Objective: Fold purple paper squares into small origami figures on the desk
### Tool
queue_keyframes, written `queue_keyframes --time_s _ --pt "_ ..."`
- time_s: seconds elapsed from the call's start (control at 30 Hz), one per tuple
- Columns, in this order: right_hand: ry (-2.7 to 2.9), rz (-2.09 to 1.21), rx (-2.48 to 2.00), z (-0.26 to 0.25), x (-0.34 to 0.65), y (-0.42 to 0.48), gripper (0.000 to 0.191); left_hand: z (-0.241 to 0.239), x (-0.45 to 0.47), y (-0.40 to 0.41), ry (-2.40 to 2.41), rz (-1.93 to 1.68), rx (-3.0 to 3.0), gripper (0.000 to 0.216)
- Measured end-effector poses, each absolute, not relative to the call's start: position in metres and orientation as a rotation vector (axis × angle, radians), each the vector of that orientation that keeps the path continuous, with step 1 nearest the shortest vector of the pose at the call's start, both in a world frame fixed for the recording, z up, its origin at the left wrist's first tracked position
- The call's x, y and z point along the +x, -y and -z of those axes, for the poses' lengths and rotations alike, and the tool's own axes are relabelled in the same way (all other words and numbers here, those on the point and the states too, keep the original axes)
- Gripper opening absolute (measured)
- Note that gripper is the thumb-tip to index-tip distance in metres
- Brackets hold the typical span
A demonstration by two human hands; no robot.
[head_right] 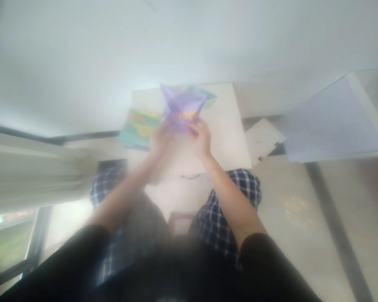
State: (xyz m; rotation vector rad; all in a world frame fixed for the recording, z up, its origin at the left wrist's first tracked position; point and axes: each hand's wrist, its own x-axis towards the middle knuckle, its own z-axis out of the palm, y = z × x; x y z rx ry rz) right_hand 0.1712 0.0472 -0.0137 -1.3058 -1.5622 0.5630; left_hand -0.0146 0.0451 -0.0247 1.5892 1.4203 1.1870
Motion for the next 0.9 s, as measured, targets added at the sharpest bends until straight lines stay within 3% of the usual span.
queue_keyframes --time_s 0.3,0.47,0.7,0.9 --pt "1.491 -0.812 -1.179 0.01 0.168 -0.044 0.024 0.022 -0.012 -0.045 -1.351 -1.139 1.415 0.044" --pt "1.6 -0.759 -1.204 0.009 0.164 -0.041 0.033 0.018 -0.006 -0.036 -1.358 -1.198 1.386 0.048" --pt "1.541 -0.563 -1.291 0.009 0.17 -0.044 0.019 0.025 -0.012 -0.04 -1.468 -1.275 1.505 0.04" --pt "1.534 -0.579 -1.324 0.003 0.169 -0.042 0.024 0.029 -0.013 -0.04 -1.477 -1.326 1.509 0.032"
